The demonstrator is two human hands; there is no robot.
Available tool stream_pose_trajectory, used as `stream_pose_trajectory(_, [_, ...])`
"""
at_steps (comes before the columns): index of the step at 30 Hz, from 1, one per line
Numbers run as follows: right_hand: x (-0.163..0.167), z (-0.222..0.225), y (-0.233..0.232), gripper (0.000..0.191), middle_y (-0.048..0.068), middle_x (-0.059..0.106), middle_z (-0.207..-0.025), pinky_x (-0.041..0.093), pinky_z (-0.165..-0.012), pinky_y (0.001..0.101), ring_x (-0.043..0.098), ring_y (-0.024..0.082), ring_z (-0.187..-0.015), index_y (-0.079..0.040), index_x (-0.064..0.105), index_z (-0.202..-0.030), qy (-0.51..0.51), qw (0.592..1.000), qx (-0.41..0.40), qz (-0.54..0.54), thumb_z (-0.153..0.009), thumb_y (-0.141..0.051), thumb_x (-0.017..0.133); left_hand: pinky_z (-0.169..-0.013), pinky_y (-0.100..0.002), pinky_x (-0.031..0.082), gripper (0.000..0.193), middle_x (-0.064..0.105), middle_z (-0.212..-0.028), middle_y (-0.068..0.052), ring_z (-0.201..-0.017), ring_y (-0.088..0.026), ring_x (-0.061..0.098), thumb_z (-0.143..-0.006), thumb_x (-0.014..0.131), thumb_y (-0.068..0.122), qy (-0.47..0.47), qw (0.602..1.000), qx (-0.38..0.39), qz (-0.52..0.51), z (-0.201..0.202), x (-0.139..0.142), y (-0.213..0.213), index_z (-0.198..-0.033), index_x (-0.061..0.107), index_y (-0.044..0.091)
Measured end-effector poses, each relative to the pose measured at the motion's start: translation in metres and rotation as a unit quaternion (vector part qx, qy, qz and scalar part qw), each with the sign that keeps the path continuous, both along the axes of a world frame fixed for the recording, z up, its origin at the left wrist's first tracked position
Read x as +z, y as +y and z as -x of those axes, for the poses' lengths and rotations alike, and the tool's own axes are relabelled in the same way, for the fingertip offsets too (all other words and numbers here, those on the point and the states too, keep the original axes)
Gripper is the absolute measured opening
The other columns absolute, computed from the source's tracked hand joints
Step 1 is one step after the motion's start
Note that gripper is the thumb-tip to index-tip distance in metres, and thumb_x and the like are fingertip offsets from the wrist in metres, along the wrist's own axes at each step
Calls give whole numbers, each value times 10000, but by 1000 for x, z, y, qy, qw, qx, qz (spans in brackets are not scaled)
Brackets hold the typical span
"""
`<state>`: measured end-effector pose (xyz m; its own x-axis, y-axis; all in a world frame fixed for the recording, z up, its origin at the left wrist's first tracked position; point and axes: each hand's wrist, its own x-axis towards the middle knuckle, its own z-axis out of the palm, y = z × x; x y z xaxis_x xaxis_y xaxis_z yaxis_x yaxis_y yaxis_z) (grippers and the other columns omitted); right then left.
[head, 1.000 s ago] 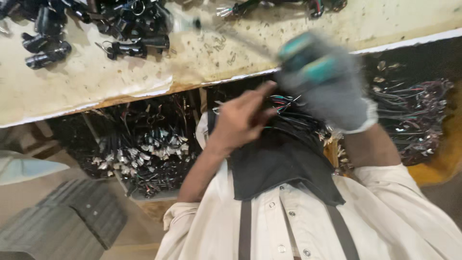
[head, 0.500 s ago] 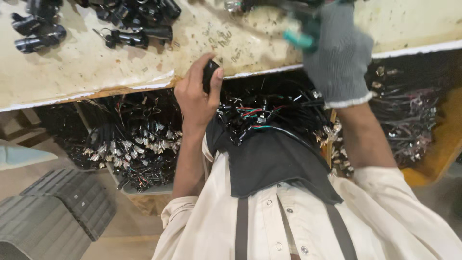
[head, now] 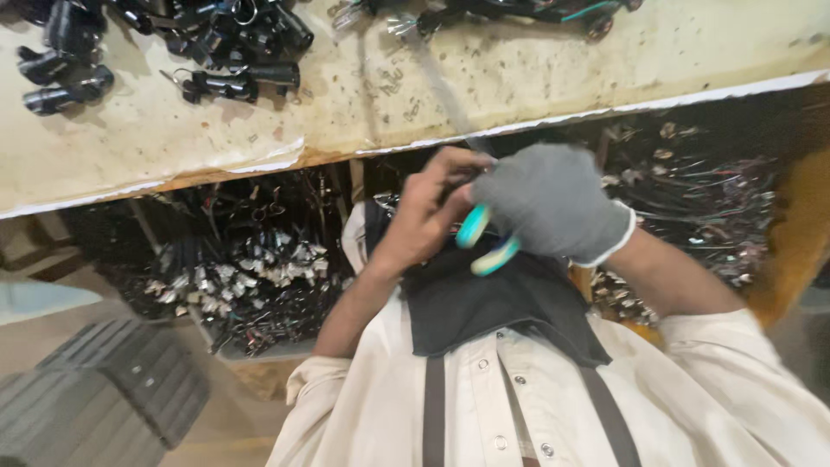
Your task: The person sits at a workbench assembling wire connectors. They pick up black connector bodies, strip the insulation from the ends of red and green wires using pliers, insert the wires into the connectors, and place finished connector assemblies on the table, occasionally gathering completed harnesses into a bin.
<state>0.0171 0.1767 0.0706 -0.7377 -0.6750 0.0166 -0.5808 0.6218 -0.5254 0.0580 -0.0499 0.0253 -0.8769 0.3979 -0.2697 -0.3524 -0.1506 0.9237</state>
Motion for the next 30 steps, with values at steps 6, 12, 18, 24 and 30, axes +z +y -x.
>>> stream_pose_trajectory(6, [-14, -9, 0, 222, 101, 685, -878, 515, -669, 371, 673, 305, -767, -134, 642, -1087, -129, 966, -40, 222, -875, -183, 687, -850, -245, 555, 290, 720, -1136, -91, -999, -122, 685, -1053, 650, 146, 77, 991, -22, 102, -7, 7, 8, -1306, 582, 20])
stream_pose_trajectory(12, [-9, -34, -5, 209, 110, 684, -929, 524, -687, 361, 676, 273, -815, -96, 646, -1137, -221, 851, -283, 384, -939, -149, 685, -903, -267, 563, 239, 731, -1174, -110, -965, -171, 729, -1069, 667, 129, 164, 985, 28, 51, -10, 4, 5, -1257, 600, -2])
stream_pose_trajectory(18, [-34, -48, -25, 196, 119, 683, -980, 533, -705, 351, 679, 241, -864, -58, 649, -1187, -227, 849, -288, 380, -1003, -114, 684, -871, -257, 580, 314, 738, -1107, -112, -899, -169, 728, -1035, 732, 170, 149, 987, -5, 51, -14, 5, 2, -1265, 607, -4])
stream_pose_trajectory(24, [-46, 12, -5, 183, 128, 681, -1031, 541, -723, 341, 681, 209, -913, -19, 652, -1237, -104, 866, -297, 387, -1067, -80, 683, -678, -356, 554, 854, 637, -1095, -161, -765, -257, 685, -849, 771, 115, 311, 839, -252, 369, -4, 33, 5, -1581, 331, 133])
stream_pose_trajectory(30, [-28, 67, 59, 231, 66, 689, -875, 499, -619, 311, 658, 182, -718, -111, 746, -1193, 227, 954, -149, -126, -980, -26, 714, -680, -444, 544, 720, 676, -911, -124, -781, -318, 673, -850, 759, 234, 264, 759, -335, 491, 5, 32, -22, -1507, 477, 150])
